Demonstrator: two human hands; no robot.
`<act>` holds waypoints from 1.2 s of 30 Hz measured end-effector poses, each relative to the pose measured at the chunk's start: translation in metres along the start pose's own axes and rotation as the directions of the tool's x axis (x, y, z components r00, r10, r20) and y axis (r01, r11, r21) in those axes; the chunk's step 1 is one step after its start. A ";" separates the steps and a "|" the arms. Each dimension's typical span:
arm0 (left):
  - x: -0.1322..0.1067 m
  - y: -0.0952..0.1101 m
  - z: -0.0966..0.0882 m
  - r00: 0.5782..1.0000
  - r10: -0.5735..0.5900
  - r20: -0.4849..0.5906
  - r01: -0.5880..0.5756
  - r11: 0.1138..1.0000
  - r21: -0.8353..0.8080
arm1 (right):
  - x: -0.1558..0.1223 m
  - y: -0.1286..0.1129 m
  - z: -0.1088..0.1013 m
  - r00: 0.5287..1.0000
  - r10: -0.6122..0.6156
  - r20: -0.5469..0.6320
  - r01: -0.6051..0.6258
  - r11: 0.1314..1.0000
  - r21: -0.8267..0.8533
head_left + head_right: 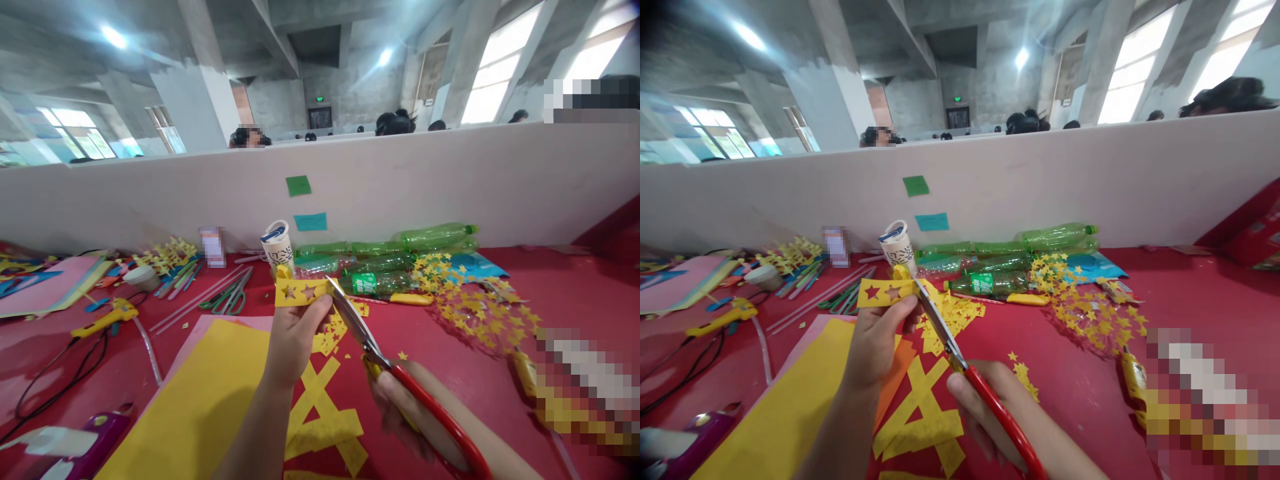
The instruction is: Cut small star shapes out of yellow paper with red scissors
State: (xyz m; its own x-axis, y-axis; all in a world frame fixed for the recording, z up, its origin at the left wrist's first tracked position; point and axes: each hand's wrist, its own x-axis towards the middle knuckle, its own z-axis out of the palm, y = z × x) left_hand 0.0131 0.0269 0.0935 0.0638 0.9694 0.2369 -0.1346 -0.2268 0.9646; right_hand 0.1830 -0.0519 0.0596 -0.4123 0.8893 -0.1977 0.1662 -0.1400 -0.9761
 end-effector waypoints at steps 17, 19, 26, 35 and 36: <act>0.002 -0.002 -0.003 0.997 -0.059 0.040 0.064 0.988 -0.138 | -0.005 -0.012 0.005 0.992 0.007 -0.126 -0.006 1.000 0.007; 0.002 -0.001 -0.004 0.998 -0.051 0.033 0.055 0.989 -0.136 | -0.004 -0.010 0.004 0.993 0.023 -0.118 -0.021 1.000 0.015; 0.004 0.007 -0.005 0.999 0.036 -0.015 -0.037 0.993 -0.108 | -0.002 -0.008 0.004 0.991 0.017 -0.129 -0.016 1.000 0.002; 0.007 0.013 -0.007 0.997 0.069 -0.043 -0.073 0.990 -0.118 | -0.007 -0.011 0.006 0.989 0.051 -0.137 -0.058 0.997 -0.054; 0.007 0.012 -0.008 0.997 0.066 -0.034 -0.069 0.991 -0.114 | -0.008 -0.011 0.005 0.991 0.042 -0.129 -0.051 0.997 -0.065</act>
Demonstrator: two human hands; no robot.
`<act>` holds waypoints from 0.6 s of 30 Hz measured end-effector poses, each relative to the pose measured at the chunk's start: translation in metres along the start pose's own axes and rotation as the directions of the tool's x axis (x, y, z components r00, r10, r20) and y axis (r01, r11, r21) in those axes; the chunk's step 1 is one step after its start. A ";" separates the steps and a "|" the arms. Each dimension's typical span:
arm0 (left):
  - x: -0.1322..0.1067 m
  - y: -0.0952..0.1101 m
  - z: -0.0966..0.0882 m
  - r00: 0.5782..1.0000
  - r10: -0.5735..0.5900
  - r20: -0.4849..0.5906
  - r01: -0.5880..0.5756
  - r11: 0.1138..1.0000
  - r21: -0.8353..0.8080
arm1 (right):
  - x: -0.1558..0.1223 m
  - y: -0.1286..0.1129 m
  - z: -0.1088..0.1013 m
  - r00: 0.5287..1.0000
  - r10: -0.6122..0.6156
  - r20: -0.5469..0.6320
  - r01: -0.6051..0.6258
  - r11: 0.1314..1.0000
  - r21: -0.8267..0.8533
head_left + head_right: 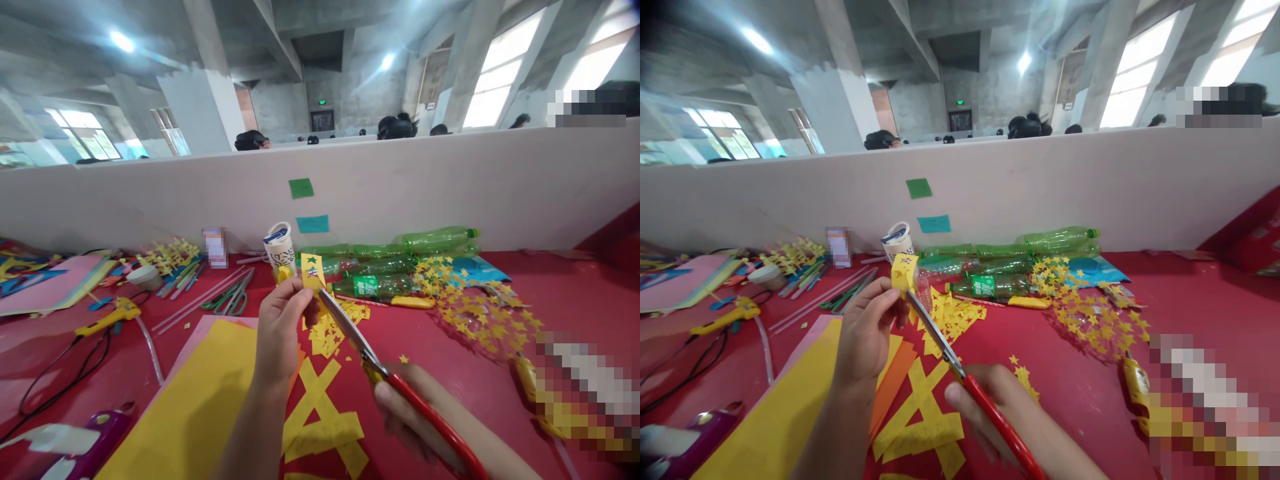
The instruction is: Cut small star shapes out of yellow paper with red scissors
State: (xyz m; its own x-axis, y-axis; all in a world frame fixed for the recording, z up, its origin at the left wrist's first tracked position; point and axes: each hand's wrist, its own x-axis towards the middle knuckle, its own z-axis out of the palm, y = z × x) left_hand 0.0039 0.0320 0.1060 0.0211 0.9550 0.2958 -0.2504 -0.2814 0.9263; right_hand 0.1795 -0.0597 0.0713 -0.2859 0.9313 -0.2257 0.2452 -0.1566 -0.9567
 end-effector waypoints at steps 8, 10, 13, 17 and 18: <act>0.003 0.000 -0.007 0.996 -0.018 0.082 0.013 0.998 0.061 | 0.000 -0.003 -0.015 0.976 -0.143 0.163 0.154 0.986 -0.059; 0.003 0.001 -0.007 0.996 -0.028 0.088 0.022 0.997 0.069 | 0.002 -0.001 -0.017 0.972 -0.158 0.171 0.172 0.983 -0.068; 0.003 0.003 -0.006 0.996 -0.041 0.081 0.033 0.995 0.096 | 0.002 0.002 -0.018 0.979 -0.124 0.163 0.134 0.989 -0.053; 0.003 0.006 -0.005 0.998 -0.020 0.063 0.010 0.988 0.154 | 0.001 0.000 -0.019 0.986 -0.068 0.150 0.079 0.994 -0.068; 0.003 0.006 -0.005 0.997 -0.017 0.069 0.006 0.986 0.166 | 0.001 -0.001 -0.020 0.988 -0.060 0.146 0.073 0.994 -0.086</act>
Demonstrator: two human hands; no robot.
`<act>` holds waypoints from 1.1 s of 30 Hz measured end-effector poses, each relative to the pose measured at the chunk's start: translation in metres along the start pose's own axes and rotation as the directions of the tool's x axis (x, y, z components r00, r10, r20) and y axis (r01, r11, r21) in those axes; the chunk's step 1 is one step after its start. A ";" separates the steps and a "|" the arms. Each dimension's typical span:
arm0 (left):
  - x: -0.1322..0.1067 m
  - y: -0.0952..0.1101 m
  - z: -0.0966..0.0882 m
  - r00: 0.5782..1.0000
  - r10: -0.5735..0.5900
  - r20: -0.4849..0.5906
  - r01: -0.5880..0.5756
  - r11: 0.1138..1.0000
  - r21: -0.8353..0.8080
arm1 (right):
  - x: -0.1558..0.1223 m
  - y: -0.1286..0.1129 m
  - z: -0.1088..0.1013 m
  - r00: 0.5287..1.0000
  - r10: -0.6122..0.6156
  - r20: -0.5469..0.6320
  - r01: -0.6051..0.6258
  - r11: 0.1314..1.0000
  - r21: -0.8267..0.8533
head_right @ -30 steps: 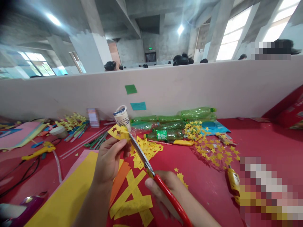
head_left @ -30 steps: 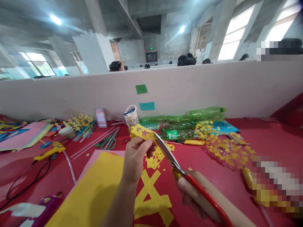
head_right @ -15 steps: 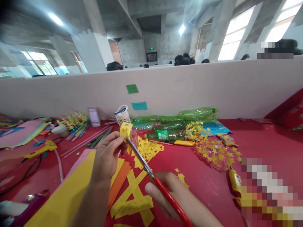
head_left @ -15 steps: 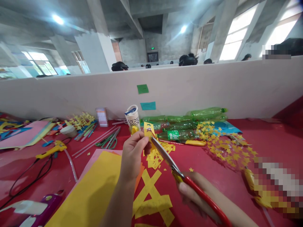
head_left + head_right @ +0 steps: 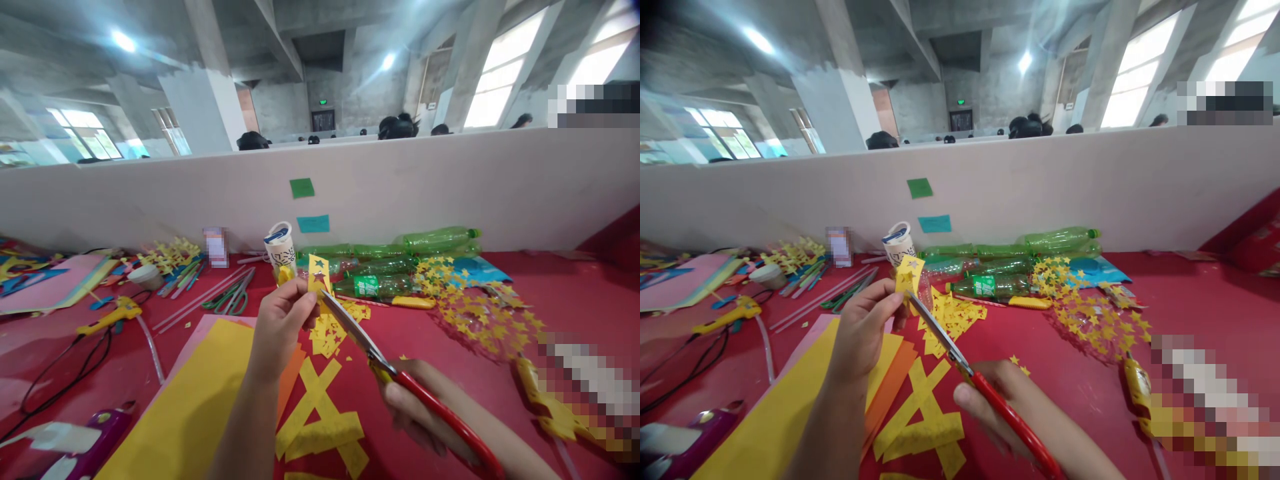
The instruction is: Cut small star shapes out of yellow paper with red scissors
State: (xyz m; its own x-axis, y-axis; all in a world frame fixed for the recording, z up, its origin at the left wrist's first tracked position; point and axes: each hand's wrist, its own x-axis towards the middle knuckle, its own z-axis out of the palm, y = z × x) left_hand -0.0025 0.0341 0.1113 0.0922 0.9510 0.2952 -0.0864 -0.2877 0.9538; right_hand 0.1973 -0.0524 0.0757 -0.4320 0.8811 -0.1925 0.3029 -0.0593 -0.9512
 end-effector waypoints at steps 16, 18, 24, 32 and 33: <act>-0.001 -0.004 -0.003 0.995 -0.018 0.102 0.025 0.997 -0.071 | -0.001 -0.016 0.006 0.993 0.096 -0.063 -0.094 0.995 0.047; -0.001 -0.005 -0.003 0.996 -0.026 0.089 0.036 0.993 -0.110 | -0.001 -0.018 0.005 0.993 0.102 -0.065 -0.099 0.994 0.049; 0.001 -0.006 -0.007 0.993 -0.017 0.113 0.032 0.990 -0.135 | -0.002 -0.017 0.004 0.993 0.096 -0.068 -0.096 0.995 0.011; 0.002 -0.001 -0.016 0.986 -0.091 0.141 0.101 0.993 -0.061 | -0.004 -0.018 0.002 0.990 0.127 -0.056 -0.127 0.992 -0.008; 0.002 -0.001 -0.017 0.985 -0.101 0.139 0.109 0.993 -0.051 | -0.004 -0.018 0.002 0.991 0.125 -0.055 -0.126 0.992 -0.019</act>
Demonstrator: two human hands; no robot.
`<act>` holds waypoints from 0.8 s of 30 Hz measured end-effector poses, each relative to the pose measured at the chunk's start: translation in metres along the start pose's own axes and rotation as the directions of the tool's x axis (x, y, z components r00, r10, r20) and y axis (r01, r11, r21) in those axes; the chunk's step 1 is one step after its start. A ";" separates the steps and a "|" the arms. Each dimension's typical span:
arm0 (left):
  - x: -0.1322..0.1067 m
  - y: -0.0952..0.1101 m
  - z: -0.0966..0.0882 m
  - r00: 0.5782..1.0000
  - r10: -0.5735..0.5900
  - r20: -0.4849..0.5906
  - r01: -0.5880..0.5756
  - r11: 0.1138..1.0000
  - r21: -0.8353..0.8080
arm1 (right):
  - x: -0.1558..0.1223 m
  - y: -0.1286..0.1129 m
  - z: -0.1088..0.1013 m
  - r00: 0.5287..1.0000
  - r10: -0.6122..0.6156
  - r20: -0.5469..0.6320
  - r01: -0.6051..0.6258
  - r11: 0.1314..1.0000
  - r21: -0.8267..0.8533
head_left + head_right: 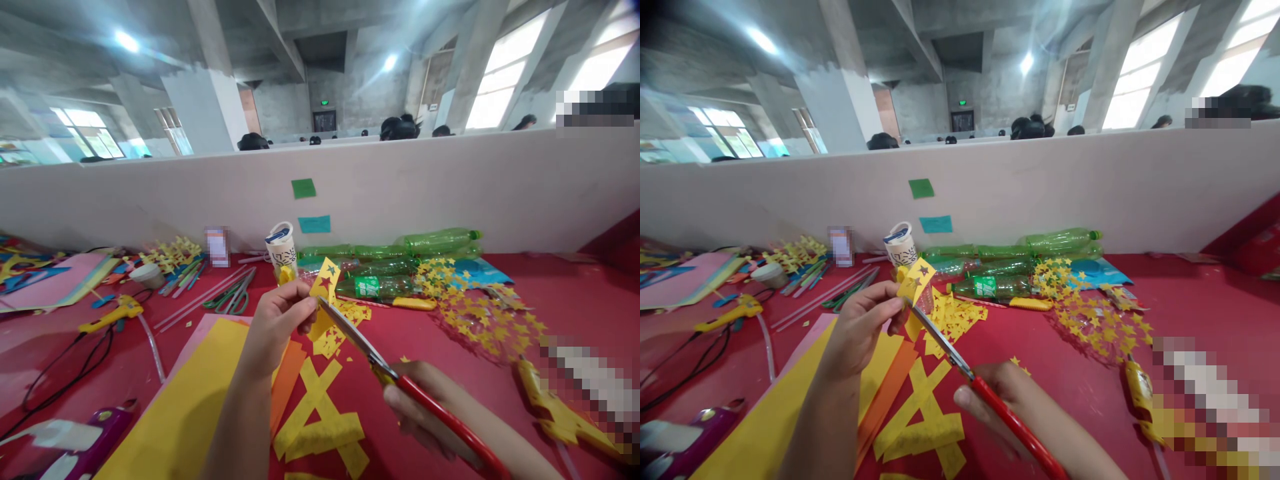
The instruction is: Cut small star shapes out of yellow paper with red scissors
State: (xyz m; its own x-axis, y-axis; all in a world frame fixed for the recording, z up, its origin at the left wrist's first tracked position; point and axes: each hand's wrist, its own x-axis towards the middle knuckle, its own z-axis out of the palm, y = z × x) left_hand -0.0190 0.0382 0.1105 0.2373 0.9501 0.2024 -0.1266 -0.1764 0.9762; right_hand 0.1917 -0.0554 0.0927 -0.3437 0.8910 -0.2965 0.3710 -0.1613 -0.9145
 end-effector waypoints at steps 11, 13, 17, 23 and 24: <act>0.001 -0.001 -0.006 0.998 -0.037 0.042 0.036 0.999 0.020 | 0.004 0.013 -0.004 0.999 0.031 0.044 -0.028 0.997 -0.071; 0.001 -0.001 -0.005 0.999 -0.039 0.033 0.038 0.999 0.013 | 0.003 0.011 -0.005 0.999 0.024 0.048 -0.020 0.997 -0.079; 0.001 -0.001 -0.005 0.998 -0.039 0.046 0.039 0.999 0.012 | 0.004 0.009 -0.007 0.998 0.017 0.059 -0.011 0.995 -0.097; 0.000 -0.002 -0.004 0.998 0.022 0.055 -0.025 0.999 0.045 | 0.006 0.012 -0.008 0.999 -0.012 0.037 0.017 0.989 -0.144; 0.001 -0.003 -0.003 0.998 0.034 0.051 -0.037 0.998 0.051 | 0.006 0.012 -0.008 0.999 -0.017 0.034 0.022 0.988 -0.152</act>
State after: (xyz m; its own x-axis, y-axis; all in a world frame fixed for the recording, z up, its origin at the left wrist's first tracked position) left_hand -0.0218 0.0402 0.1078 0.2817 0.9292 0.2394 -0.0857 -0.2241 0.9708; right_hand 0.2006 -0.0484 0.0815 -0.3795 0.8785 -0.2901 0.4899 -0.0752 -0.8685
